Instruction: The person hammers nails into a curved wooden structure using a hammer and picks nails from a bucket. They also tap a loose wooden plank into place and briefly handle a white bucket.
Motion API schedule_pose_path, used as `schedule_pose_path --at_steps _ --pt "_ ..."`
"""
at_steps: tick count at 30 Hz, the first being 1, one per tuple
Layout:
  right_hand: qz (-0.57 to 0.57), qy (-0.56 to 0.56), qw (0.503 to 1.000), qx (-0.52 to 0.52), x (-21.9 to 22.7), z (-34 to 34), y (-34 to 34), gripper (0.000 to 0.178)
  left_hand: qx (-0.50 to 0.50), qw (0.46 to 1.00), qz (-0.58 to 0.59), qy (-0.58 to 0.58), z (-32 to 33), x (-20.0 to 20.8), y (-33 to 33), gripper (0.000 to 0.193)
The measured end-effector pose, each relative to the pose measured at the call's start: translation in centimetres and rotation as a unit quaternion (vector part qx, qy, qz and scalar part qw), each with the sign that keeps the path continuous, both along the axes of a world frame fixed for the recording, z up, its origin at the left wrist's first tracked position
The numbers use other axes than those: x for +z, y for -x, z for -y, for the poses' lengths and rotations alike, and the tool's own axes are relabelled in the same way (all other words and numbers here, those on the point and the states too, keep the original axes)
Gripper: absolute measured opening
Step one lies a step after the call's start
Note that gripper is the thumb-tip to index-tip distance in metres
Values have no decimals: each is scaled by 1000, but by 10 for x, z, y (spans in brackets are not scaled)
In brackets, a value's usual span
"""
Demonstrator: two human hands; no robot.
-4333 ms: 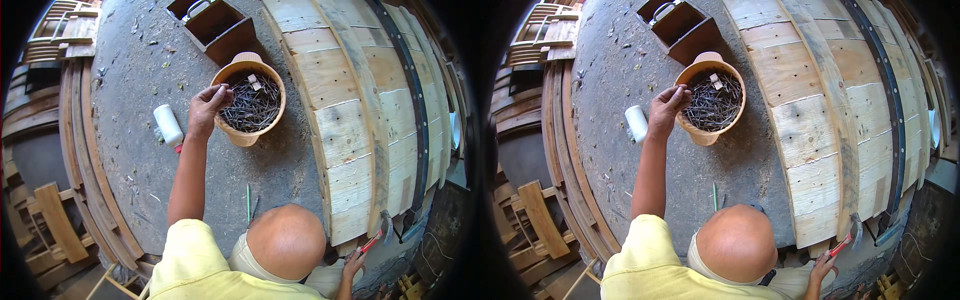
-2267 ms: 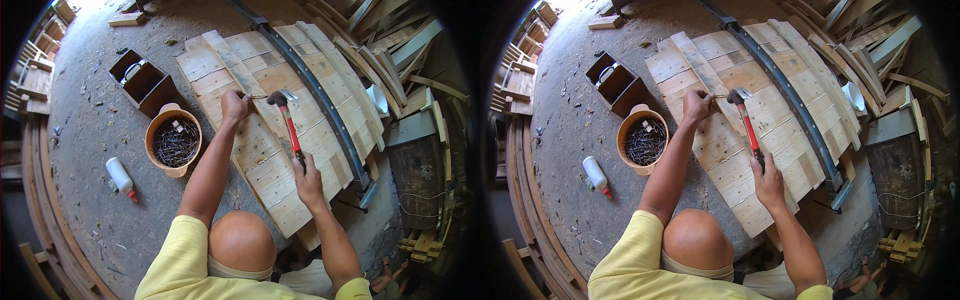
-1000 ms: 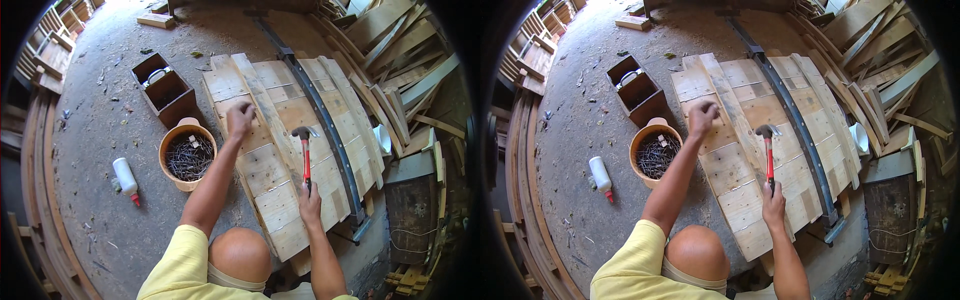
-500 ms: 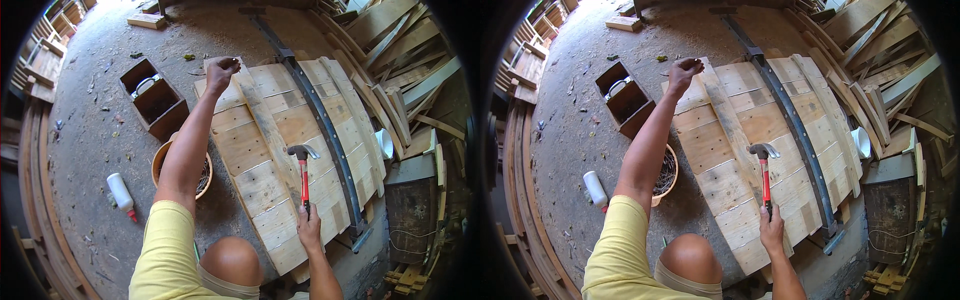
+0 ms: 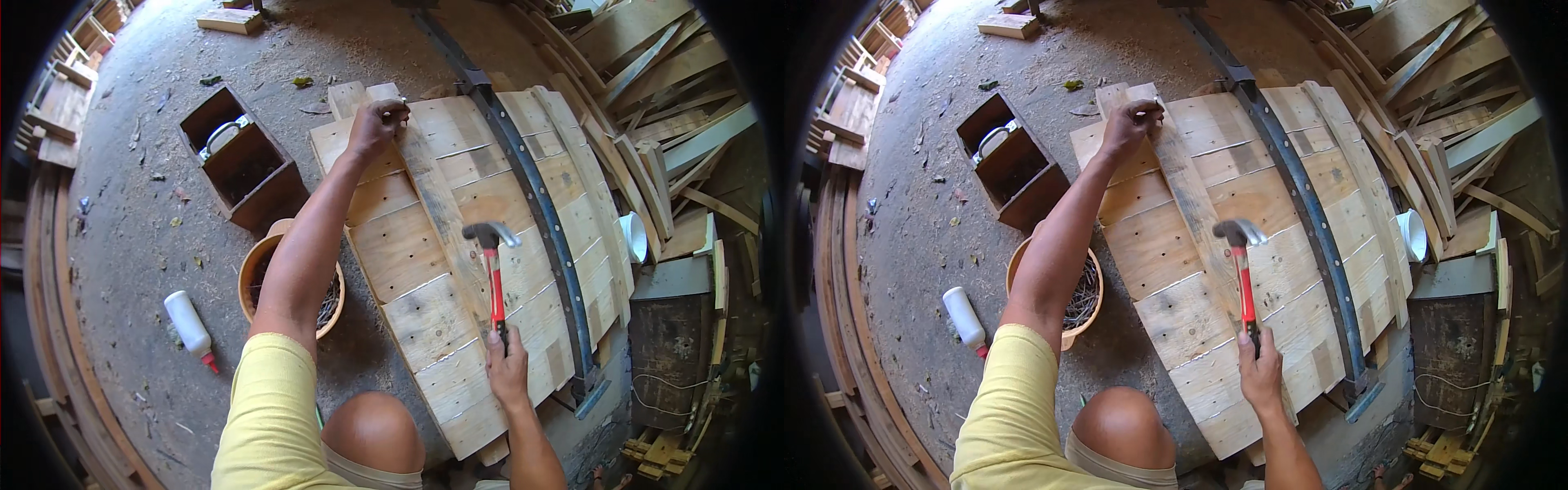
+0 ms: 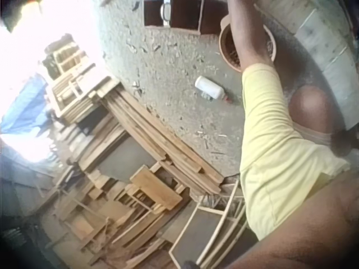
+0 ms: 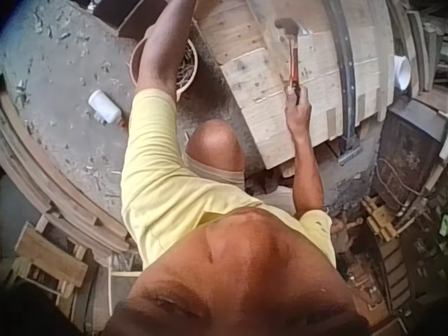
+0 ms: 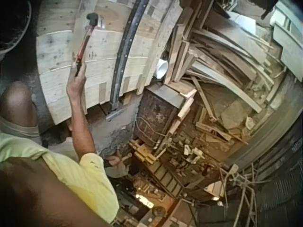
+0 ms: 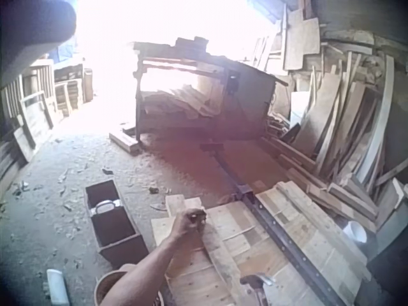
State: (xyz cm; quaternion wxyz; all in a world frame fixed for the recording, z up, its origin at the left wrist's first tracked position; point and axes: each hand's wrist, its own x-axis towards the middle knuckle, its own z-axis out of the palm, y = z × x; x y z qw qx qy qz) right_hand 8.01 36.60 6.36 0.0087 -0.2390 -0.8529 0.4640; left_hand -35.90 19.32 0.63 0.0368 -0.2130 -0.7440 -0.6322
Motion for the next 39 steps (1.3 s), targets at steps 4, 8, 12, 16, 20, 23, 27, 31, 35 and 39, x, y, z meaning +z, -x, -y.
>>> schedule_pose_path --at_steps 4,8,12,16,20,23,27,31,35,39 --pt "-65 23 997 31 20 4 46 26 15 992 -120 28 1 -9 0 18" --pt "-125 102 987 13 57 22 98 32 -25 994 -104 9 3 -10 -1 18" --pt "-132 39 989 56 72 17 134 38 -26 990 -133 27 4 -10 -1 15" --pt "-169 75 982 39 87 27 164 34 -24 989 -142 42 3 -9 -3 14" --pt "-169 -47 983 55 64 22 199 43 -22 987 -156 38 1 -9 -3 14" --pt "-107 -198 970 96 60 15 203 42 -26 981 -174 79 6 -10 -1 15" --pt "-99 -125 983 86 88 12 192 39 -42 992 -112 49 10 -1 -3 20" --pt "-246 52 966 65 146 26 194 37 154 954 -203 158 43 13 14 17" --pt "-374 93 922 47 173 48 194 44 194 870 37 453 60 25 0 56" --pt "-270 -208 929 146 86 2 207 43 203 870 36 448 50 27 1 64"
